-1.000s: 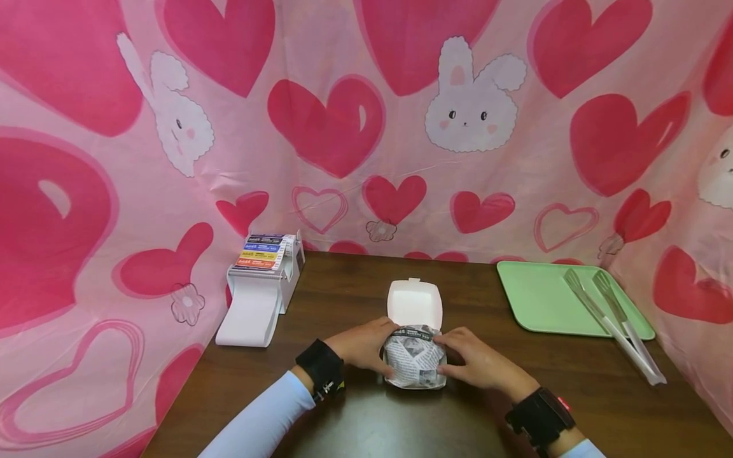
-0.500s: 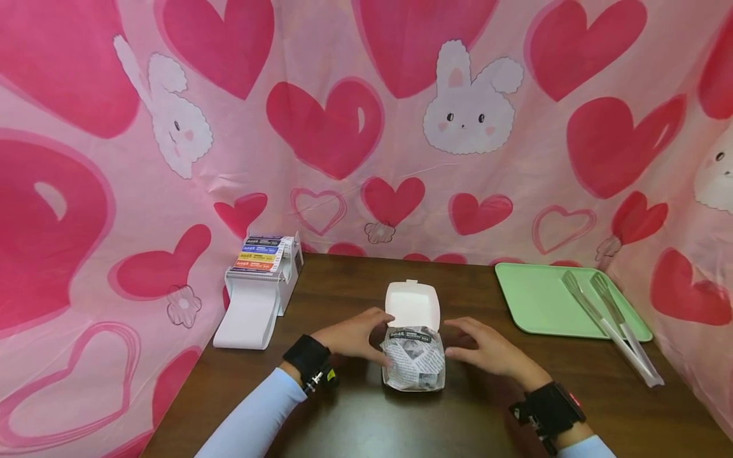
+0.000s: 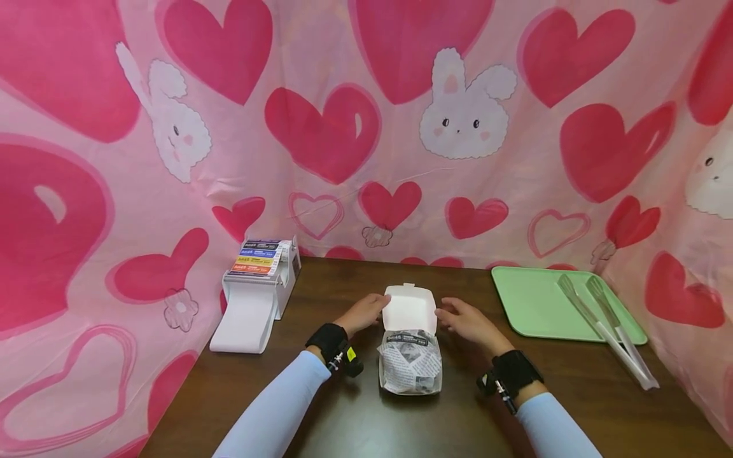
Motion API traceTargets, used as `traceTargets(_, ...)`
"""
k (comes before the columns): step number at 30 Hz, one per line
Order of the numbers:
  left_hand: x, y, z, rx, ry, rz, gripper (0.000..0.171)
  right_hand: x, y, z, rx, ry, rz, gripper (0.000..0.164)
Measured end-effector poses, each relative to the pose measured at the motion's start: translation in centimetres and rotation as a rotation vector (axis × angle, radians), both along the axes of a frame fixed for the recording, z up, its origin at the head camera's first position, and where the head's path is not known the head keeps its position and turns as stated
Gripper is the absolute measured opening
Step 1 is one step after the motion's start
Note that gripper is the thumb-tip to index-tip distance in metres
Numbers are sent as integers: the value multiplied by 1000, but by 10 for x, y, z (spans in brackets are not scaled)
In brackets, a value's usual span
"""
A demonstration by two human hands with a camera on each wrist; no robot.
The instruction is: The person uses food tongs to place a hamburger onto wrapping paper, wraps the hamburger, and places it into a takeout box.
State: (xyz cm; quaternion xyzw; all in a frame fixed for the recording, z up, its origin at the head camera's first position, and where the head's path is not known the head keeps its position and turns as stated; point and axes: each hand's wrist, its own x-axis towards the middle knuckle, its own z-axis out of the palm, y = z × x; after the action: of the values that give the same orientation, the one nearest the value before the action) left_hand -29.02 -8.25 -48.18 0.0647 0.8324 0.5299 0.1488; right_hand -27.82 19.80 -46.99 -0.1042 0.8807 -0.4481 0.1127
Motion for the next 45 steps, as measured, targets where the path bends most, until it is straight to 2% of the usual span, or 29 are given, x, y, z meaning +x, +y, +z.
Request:
traceTargets(5,-2,6,-3,-20,-51,9,70,-11,-11,-8,-54,-53,6,60)
traceTargets(11,-5,9,-5,28,-56,16,69,-11,-17,-6,-23,-15,-16,62)
traceTargets(15,-6,7,2,75,-25,20,71,-6,-19,3,-38,8,-50,65)
traceTargets(18,0,3,13,87,10,-1,73,-2,-17,8,-35,30,-64,68)
traceTargets(21,10,0,24,72,67,-45,70,6,-15,16,-24,73,-60,68)
traceTargets(25,25,-4,38,-20,210,-129,63,18,-9,24,14,188,-10,59)
traceTargets(30,44,-7,45,-151,372,-258,56,37,-3,23,32,308,79,48)
traceTargets(33,53,-11,39,-181,429,-309,52,49,-2,19,29,342,125,53)
traceTargets(35,62,-13,33,-178,429,-320,52,57,-2,14,43,363,157,60)
traceTargets(41,89,-20,16,-221,417,-320,60,83,1,-6,87,366,251,92)
traceTargets(45,101,-22,7,-252,440,-293,63,95,2,-18,122,413,285,104)
